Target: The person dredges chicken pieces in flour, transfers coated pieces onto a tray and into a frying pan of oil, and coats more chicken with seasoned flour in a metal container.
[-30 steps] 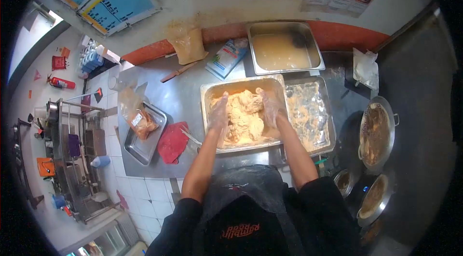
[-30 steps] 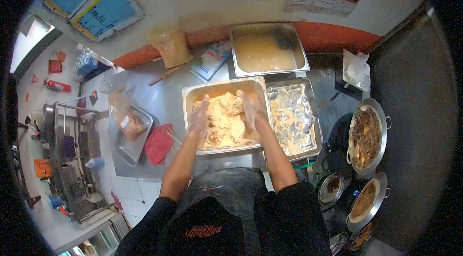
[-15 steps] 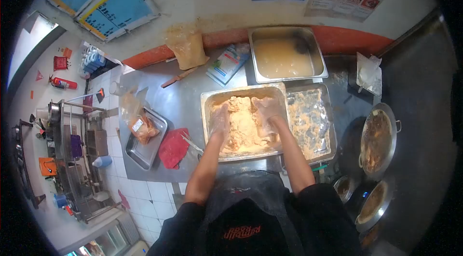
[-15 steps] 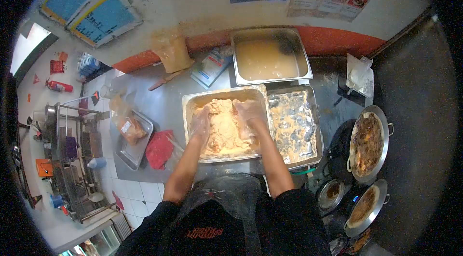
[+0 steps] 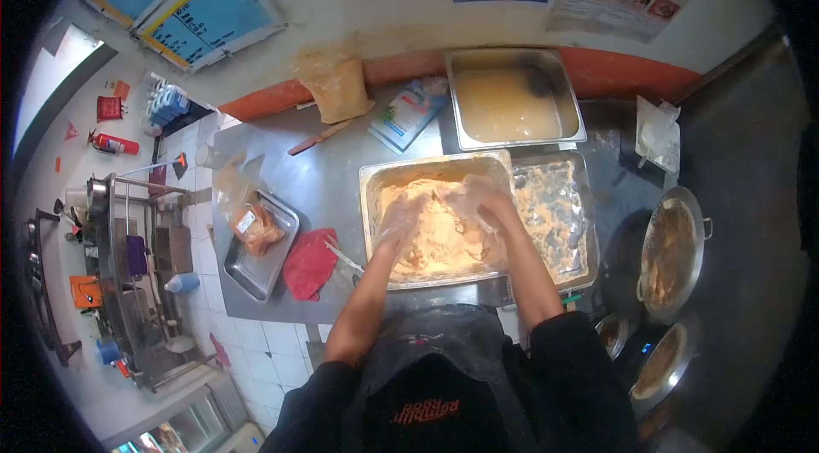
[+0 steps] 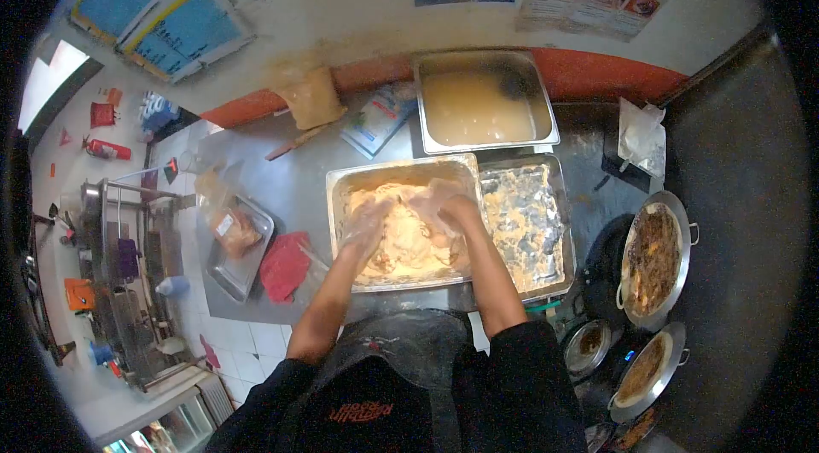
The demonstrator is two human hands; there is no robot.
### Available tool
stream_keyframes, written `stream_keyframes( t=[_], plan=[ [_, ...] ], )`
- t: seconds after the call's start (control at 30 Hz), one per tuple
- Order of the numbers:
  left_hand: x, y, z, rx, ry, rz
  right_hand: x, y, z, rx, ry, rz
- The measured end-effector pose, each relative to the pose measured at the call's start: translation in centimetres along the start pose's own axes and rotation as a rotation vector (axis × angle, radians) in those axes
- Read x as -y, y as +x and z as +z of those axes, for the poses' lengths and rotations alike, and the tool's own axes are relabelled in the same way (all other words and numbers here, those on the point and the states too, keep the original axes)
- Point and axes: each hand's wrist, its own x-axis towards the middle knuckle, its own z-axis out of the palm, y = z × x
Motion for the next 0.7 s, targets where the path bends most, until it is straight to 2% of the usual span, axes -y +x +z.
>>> stream_keyframes(
  t=[0.03, 0.07, 0.13, 0.17, 0.2, 0.23, 0.27, 0.33, 0.4, 0.43, 0.47, 0.53, 0.57, 0.63, 0.7],
  plan=[
    [0.1, -0.1, 0.2, 0.021, 0.021, -0.018, -0.5, -0.3, 0.3, -0.096, -0.132, 0.017],
    [0.4, -0.2, 0.5, 0.043, 0.014, -0.022, -1.1, 0.7, 1.0, -0.094, -0.134, 0.013],
    [2.7, 2.0, 0.7, 0.105, -0.114, 0.018, -3.0, 3.5, 3.3, -0.337, -0.177, -0.298],
    [3.8, 3.3, 0.9, 0.168, -0.243, 0.064, -3.4, 4.0, 3.5, -0.342, -0.174, -0.296],
    [3.5, 3.2, 1.0, 0.232, -0.373, 0.107, -3.6, 4.3, 3.7, -0.229, -0.161, -0.177],
    [3.3, 2.9, 1.0, 0.234, -0.367, 0.110, -3.7, 4.8, 3.8, -0.119, -0.146, -0.063],
    [3.1, 2.6, 1.0, 0.224, -0.480, 0.116, -4.0, 5.1, 3.6, -0.125, -0.145, -0.064],
    [1.0, 0.4, 1.3, 0.221, -0.594, 0.120, -5.0, 5.5, 3.2, -0.001, -0.150, -0.256],
    [-1.7, -1.4, 1.9, 0.031, 0.022, 0.199, -5.6, 4.9, 2.4, 0.047, -0.165, -0.249],
    [-1.5, -0.6, 1.9, 0.037, 0.021, 0.199, -5.1, 3.9, 1.9, 0.102, -0.168, -0.247],
    [-0.9, 0.8, 1.7, 0.164, 0.107, 0.135, -4.5, 3.0, 1.5, 0.102, -0.169, -0.241],
    [2.3, 4.7, 1.7, 0.293, 0.199, 0.076, -1.1, 0.3, 0.2, 0.139, -0.007, -0.030],
    [4.9, 7.3, 1.8, 0.297, -0.074, 0.041, -0.6, -0.1, 0.1, 0.146, 0.048, 0.040],
    [5.2, 7.5, 1.7, 0.302, -0.339, 0.012, -1.7, 1.1, 1.0, -0.073, 0.104, 0.064],
    [5.6, 6.6, 1.8, 0.292, -0.573, 0.206, -2.3, 0.5, 0.8, -0.190, 0.064, 0.002]
  ],
)
